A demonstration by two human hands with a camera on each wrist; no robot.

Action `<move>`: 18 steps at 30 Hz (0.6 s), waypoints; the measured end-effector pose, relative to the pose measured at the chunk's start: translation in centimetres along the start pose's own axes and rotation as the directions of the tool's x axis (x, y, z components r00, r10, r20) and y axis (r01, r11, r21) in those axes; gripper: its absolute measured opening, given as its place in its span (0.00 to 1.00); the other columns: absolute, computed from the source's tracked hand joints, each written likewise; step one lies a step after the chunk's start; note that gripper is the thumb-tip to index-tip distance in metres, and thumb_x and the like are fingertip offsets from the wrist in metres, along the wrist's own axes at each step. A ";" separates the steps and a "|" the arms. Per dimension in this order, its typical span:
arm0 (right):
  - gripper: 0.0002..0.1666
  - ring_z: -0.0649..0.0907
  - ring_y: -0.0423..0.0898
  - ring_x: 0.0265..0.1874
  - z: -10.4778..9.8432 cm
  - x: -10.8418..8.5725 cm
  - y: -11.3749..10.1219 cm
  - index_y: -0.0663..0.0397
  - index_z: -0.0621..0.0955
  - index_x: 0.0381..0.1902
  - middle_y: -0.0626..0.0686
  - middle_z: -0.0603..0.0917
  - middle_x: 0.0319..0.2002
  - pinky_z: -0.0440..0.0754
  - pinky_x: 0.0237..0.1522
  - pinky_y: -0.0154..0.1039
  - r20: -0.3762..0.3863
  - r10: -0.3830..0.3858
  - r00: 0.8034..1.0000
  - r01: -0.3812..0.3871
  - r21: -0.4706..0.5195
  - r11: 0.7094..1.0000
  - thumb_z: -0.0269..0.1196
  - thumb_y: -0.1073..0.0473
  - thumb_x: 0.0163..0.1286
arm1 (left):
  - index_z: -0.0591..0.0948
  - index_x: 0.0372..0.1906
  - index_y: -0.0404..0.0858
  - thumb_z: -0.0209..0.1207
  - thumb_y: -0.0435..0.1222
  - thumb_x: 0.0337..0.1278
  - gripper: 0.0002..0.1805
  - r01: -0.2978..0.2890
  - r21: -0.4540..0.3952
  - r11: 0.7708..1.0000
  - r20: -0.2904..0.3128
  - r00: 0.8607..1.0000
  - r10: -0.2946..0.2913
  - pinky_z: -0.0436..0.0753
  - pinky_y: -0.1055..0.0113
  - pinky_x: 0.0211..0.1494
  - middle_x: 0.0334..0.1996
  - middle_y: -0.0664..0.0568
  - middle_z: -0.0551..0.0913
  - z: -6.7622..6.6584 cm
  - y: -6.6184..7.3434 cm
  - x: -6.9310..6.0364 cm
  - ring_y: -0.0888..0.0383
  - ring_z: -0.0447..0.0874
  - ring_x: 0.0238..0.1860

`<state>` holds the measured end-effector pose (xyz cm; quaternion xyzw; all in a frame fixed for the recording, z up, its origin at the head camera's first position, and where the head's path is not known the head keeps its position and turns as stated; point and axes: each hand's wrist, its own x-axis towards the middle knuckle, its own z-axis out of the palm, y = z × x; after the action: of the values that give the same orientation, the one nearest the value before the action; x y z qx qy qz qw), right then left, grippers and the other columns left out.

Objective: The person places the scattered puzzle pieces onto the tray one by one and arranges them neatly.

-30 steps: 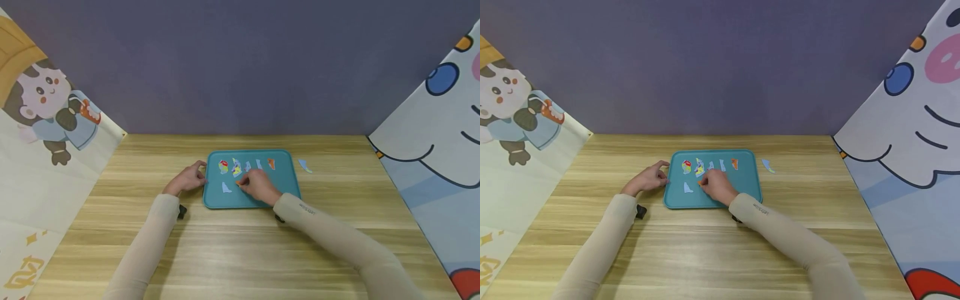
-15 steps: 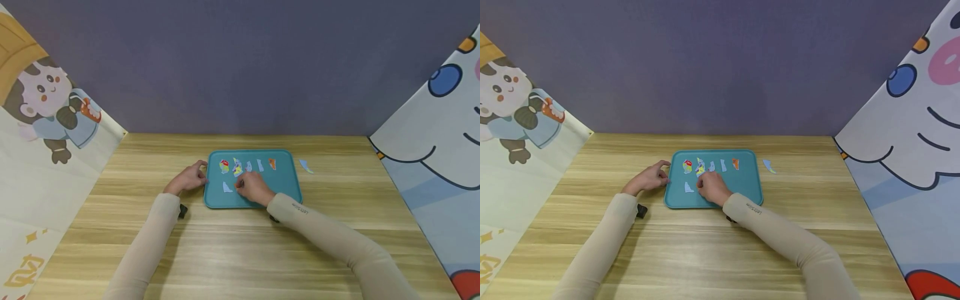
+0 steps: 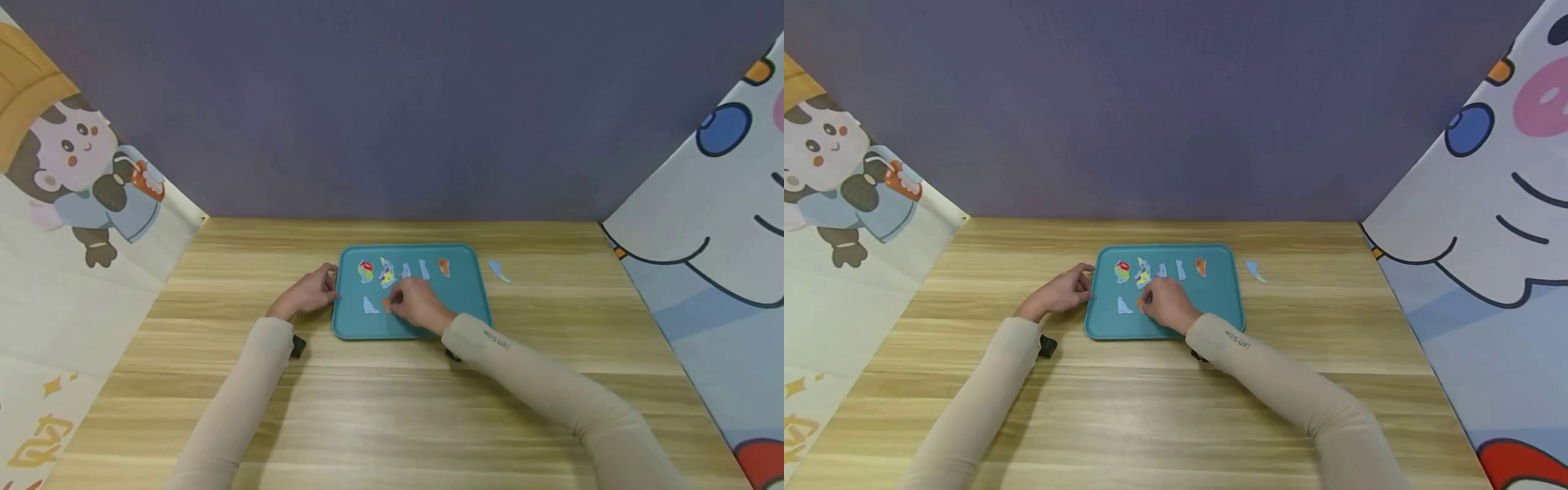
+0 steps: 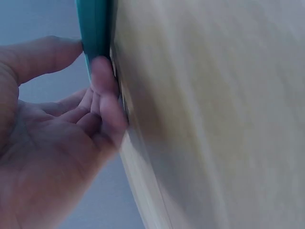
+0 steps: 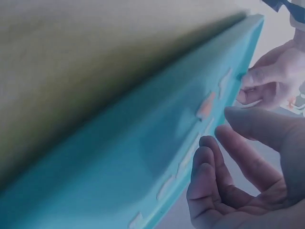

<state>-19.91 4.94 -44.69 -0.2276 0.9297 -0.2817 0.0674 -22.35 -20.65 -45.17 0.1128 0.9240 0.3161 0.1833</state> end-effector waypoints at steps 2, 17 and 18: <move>0.06 0.79 0.42 0.30 -0.6 -0.1 0.0 0.58 0.86 0.33 0.48 0.82 0.29 0.77 0.34 0.37 -0.002 0.010 1.000 -0.010 0.001 1.000 0.70 0.62 0.56 | 0.58 0.67 0.30 0.58 0.32 0.60 0.33 -0.009 -0.007 1.000 -0.006 1.000 0.009 0.76 0.56 0.48 0.43 0.43 0.76 0.0 0.0 0.0 0.50 0.77 0.42; 0.15 0.79 0.52 0.45 -7.5 -2.1 5.8 0.62 0.83 0.45 0.58 0.82 0.46 0.76 0.46 0.47 -0.060 0.184 0.981 -0.182 0.035 0.983 0.66 0.60 0.62 | 0.60 0.64 0.27 0.59 0.30 0.58 0.32 -0.068 -0.043 0.997 -0.014 0.998 0.068 0.74 0.55 0.51 0.43 0.41 0.74 0.0 -0.6 0.3 0.48 0.76 0.44; 0.16 0.79 0.53 0.46 -8.0 -2.4 6.5 0.62 0.82 0.47 0.59 0.81 0.47 0.76 0.46 0.48 -0.066 0.200 0.978 -0.198 0.032 0.980 0.66 0.59 0.62 | 0.60 0.64 0.27 0.59 0.30 0.58 0.32 -0.072 -0.042 0.997 -0.013 0.997 0.071 0.74 0.55 0.51 0.43 0.41 0.74 -0.1 -0.5 0.3 0.48 0.76 0.44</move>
<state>-22.34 14.75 -41.65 -0.1228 0.9459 -0.2928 0.0661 -22.67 -20.97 -45.50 0.1400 0.9136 0.3425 0.1688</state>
